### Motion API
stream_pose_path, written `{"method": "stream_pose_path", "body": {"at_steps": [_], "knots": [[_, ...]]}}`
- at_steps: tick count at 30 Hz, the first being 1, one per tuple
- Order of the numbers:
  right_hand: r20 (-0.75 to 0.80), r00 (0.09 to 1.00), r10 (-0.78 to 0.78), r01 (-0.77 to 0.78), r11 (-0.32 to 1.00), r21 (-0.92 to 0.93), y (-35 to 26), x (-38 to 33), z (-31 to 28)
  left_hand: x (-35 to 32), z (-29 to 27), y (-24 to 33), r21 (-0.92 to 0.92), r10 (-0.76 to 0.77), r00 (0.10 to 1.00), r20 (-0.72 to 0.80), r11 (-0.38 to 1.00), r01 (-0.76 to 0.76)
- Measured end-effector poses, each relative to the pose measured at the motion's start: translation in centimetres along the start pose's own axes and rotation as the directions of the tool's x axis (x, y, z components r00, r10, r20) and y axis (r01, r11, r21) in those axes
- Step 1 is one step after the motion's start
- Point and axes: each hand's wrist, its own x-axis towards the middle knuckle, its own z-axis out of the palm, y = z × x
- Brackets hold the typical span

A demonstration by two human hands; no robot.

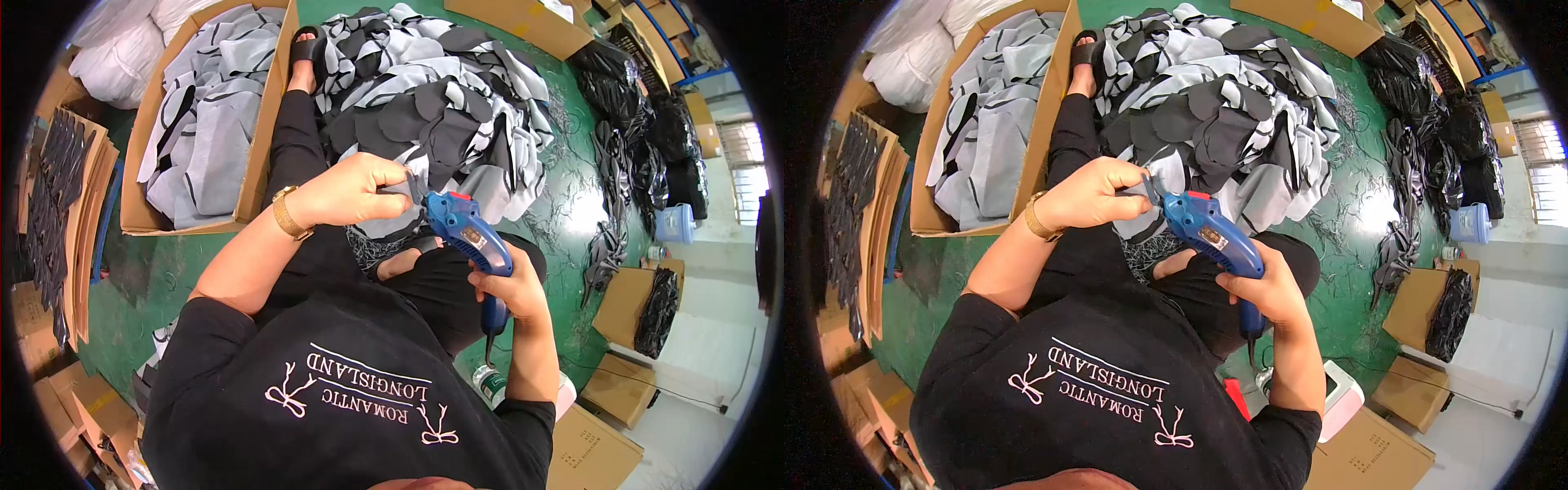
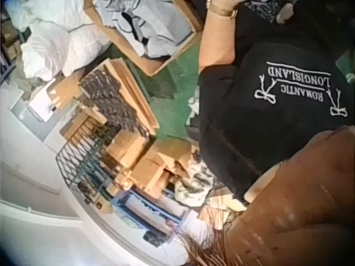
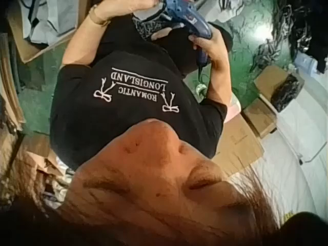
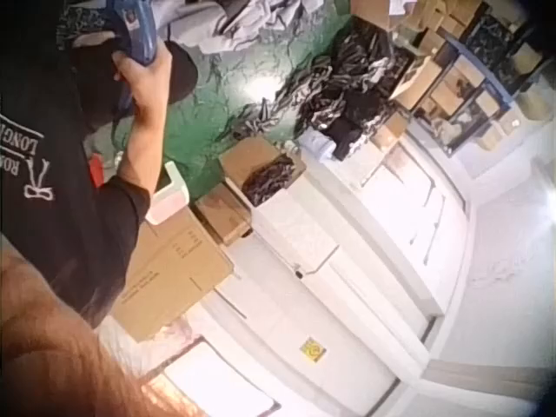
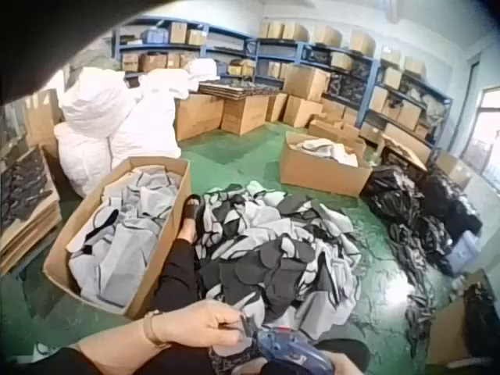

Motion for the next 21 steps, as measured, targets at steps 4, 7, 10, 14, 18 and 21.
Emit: {"method": "stream_pose_path", "body": {"at_steps": [4,7,10,14,18,21], "knots": [[-0.066,0.991,-0.114,0.123,0.980,0.156,-0.1,1.1,1.2,0.0,0.3,-0.1,0.049,-0.021,0.999,0.027,0.999,0.019],[-0.158,0.972,-0.176,0.214,0.939,0.269,0.0,2.3,1.8,0.2,1.3,-0.8,-0.071,-0.024,1.000,-0.005,0.997,0.024],[-0.274,0.909,-0.314,0.358,0.925,0.130,-0.6,4.0,3.3,0.3,3.2,-1.3,-0.210,-0.088,0.995,-0.050,0.975,0.076],[-0.337,0.888,-0.313,0.314,0.948,-0.051,-0.9,5.4,5.0,-0.5,6.3,-3.6,-0.759,-0.227,0.974,-0.015,0.637,0.137],[-0.283,0.918,-0.279,0.294,0.956,0.011,-0.7,5.0,5.0,0.5,7.1,-3.9,-0.994,-0.365,0.927,0.084,0.038,0.106],[-0.258,0.908,-0.330,0.361,0.929,0.082,-0.4,4.6,5.2,1.2,6.3,-5.0,-0.998,-0.451,0.892,-0.046,0.065,-0.019]]}}
